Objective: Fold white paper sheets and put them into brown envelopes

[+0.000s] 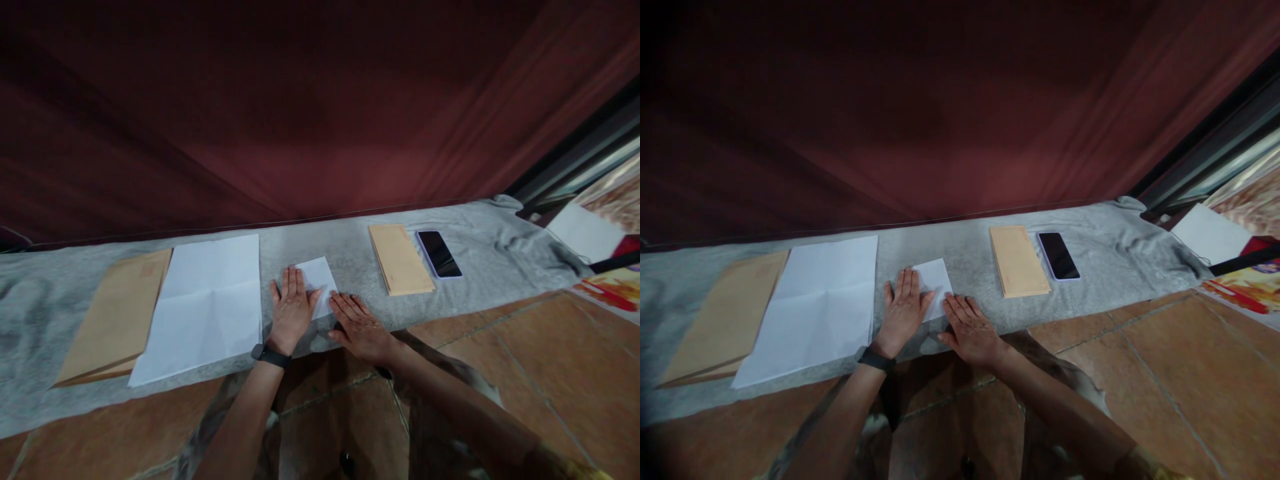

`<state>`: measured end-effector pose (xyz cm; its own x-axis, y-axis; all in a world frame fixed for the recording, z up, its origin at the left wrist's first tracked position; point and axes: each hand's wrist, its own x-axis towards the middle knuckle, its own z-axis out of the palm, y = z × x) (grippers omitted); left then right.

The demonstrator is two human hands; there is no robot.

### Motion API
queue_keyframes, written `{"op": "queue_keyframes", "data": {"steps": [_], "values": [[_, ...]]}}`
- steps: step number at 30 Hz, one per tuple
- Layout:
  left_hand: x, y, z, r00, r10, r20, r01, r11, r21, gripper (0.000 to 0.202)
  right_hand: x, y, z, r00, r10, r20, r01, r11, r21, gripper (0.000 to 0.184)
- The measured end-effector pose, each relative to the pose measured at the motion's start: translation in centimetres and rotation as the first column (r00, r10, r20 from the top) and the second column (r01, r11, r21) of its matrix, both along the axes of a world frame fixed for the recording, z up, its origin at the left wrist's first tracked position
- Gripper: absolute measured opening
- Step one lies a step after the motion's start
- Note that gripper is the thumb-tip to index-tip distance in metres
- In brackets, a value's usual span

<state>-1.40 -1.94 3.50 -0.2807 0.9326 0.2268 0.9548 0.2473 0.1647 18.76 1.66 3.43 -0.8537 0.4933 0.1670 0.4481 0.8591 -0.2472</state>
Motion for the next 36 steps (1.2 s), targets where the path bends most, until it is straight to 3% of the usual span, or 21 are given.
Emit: {"op": "queue_keyframes", "data": {"steps": [10,30,36], "values": [[0.6,-1.8,0.3,0.999,-0.031,-0.020,0.029,0.997,-0.075,0.073,0.0,0.3,-0.4,1.000,0.013,0.018,-0.013,1.000,0.003,0.065],[2.6,-7.6,0.3,0.973,-0.208,-0.100,0.204,0.978,-0.049,0.070,0.3,0.5,0.1,1.000,0.011,-0.021,-0.011,1.000,0.007,0.061],[2.7,-8.4,0.1,0.961,-0.259,-0.100,0.254,0.965,-0.063,0.071,-1.0,-1.1,0.7,0.990,0.119,-0.074,-0.120,0.993,0.000,0.066]]}}
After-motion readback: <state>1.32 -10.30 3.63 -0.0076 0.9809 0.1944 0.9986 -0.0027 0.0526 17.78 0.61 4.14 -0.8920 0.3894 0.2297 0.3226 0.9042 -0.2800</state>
